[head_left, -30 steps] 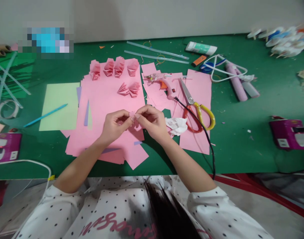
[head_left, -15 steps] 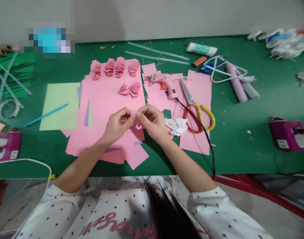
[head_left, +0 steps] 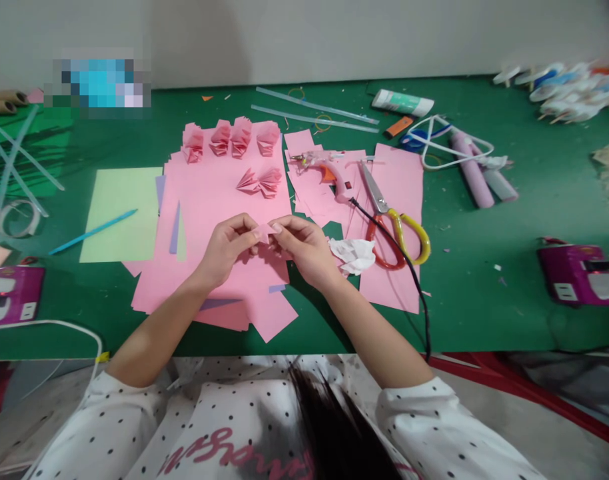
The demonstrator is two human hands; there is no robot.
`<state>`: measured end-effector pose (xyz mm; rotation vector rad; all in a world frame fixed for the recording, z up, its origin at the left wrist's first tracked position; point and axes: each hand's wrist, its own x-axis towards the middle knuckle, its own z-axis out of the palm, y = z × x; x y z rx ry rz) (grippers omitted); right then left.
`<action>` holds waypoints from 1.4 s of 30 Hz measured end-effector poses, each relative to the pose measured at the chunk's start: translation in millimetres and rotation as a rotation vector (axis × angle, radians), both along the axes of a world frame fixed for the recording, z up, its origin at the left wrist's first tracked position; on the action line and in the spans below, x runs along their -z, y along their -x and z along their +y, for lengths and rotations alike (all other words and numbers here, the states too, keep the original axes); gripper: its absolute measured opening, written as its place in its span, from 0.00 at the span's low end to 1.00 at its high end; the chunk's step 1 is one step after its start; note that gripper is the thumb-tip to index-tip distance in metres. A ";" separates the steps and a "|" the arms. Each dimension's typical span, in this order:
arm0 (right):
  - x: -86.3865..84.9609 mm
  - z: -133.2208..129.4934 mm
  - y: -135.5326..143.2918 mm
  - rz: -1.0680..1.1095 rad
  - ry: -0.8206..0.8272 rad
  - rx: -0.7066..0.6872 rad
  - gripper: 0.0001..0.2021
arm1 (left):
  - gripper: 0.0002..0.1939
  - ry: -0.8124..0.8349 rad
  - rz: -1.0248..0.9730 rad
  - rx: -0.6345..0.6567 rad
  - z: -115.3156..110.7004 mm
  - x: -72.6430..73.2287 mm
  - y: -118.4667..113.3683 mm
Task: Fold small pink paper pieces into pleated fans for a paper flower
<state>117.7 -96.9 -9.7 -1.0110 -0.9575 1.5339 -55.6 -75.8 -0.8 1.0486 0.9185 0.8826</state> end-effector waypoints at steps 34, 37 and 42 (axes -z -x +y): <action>-5.9 4.2 -6.3 -0.004 0.123 -0.113 0.17 | 0.08 -0.334 0.300 0.038 -3.2 -11.9 -0.2; -5.0 4.2 -6.7 -0.018 0.097 -0.100 0.16 | 0.07 -0.348 0.315 0.048 -3.6 -12.8 -0.3; -4.9 3.4 -6.7 -0.059 0.062 -0.062 0.17 | 0.07 -0.352 0.314 0.051 -3.9 -13.6 0.0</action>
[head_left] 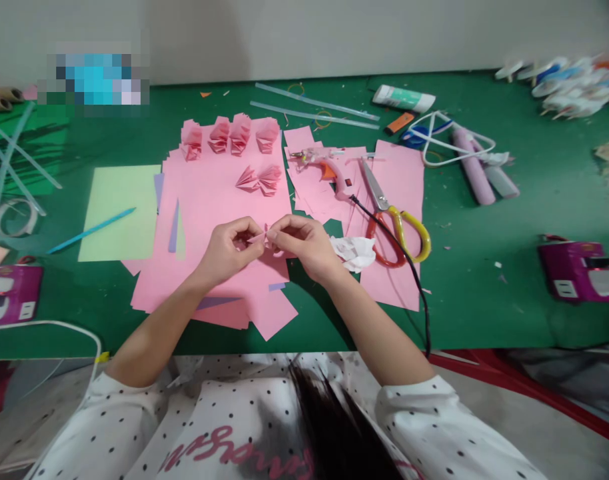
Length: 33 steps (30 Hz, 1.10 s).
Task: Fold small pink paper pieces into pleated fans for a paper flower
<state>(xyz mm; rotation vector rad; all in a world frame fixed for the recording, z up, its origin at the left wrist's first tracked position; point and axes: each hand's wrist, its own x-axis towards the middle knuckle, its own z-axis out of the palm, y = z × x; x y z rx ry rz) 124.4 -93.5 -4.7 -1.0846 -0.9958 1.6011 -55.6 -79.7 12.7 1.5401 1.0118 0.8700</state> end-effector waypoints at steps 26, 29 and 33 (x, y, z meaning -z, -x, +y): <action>-1.3 -2.3 3.9 -0.118 -0.126 0.119 0.22 | 0.14 0.216 -0.129 -0.040 -1.2 0.9 -1.9; -0.7 -2.6 4.5 -0.124 -0.119 0.095 0.24 | 0.12 0.211 -0.143 -0.051 0.2 2.9 -1.0; 0.8 -3.2 5.9 -0.138 -0.111 0.082 0.24 | 0.10 0.197 -0.157 -0.050 1.9 5.4 -1.1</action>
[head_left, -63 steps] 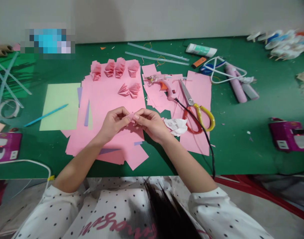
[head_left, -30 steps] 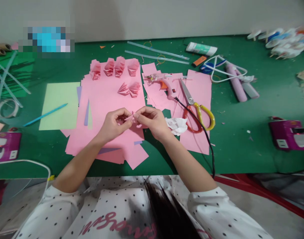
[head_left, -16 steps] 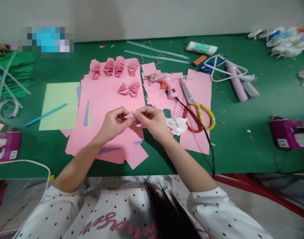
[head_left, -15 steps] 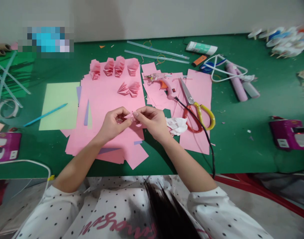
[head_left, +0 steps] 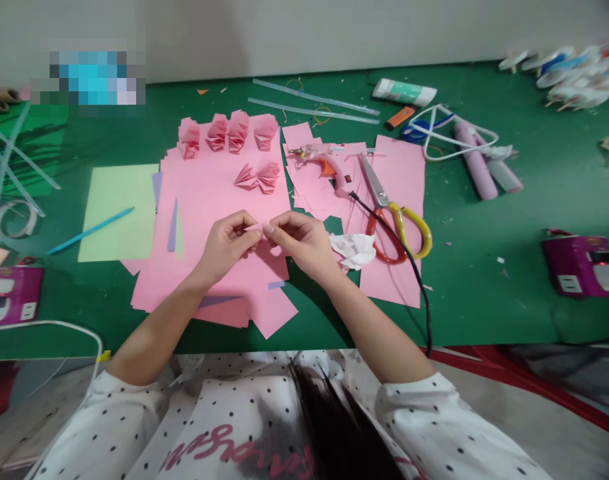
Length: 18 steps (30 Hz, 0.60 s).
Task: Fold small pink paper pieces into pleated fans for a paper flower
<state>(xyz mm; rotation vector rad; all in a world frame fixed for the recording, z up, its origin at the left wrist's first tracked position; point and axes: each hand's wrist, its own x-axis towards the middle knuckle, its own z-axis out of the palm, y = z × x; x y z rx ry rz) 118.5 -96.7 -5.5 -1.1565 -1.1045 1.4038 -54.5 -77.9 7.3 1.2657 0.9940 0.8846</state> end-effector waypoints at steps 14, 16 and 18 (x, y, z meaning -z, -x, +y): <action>2.2 -0.7 -0.5 -0.049 -0.033 0.006 0.24 | 0.13 -0.057 0.028 0.022 -0.3 2.9 1.2; 1.9 -0.8 0.1 -0.048 -0.040 0.008 0.25 | 0.13 -0.063 0.037 0.007 -0.4 3.2 0.9; 1.8 -1.1 0.9 -0.039 -0.039 0.005 0.25 | 0.13 -0.068 0.042 -0.016 -0.4 3.3 0.3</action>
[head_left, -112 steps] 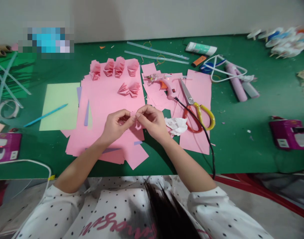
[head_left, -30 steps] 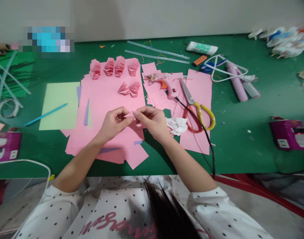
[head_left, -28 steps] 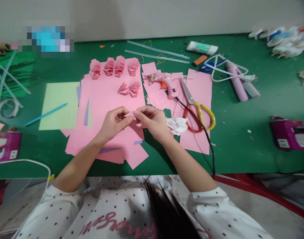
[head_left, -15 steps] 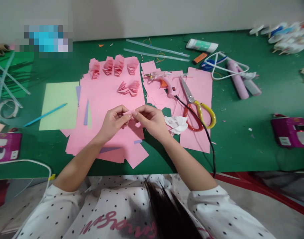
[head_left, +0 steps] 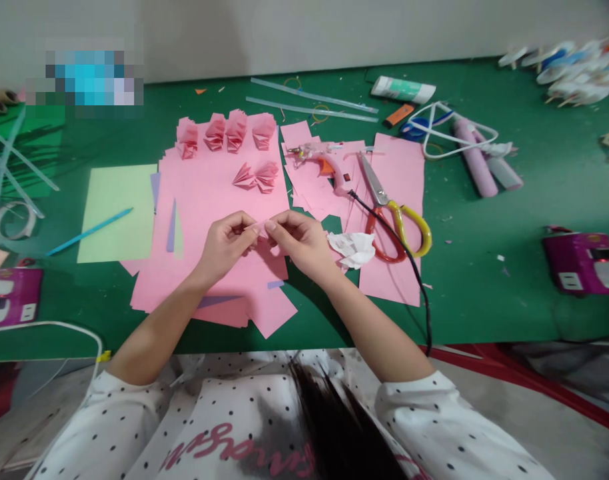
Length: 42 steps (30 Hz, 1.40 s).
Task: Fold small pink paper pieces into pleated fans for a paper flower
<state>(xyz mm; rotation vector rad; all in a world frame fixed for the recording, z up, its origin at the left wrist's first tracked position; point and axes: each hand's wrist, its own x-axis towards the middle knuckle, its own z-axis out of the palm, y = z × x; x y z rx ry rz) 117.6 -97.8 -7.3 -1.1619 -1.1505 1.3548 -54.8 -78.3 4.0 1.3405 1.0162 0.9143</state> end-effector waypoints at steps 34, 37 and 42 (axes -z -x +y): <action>-4.1 1.3 -3.2 0.065 0.027 0.053 0.22 | 0.14 -0.194 0.163 0.018 -0.4 -4.2 2.4; -4.4 1.7 -4.0 0.090 0.036 0.053 0.21 | 0.13 -0.238 0.216 0.029 -0.4 -6.2 3.5; -3.1 1.6 -5.6 0.116 0.027 0.031 0.20 | 0.14 -0.244 0.234 0.037 -1.4 -8.9 4.1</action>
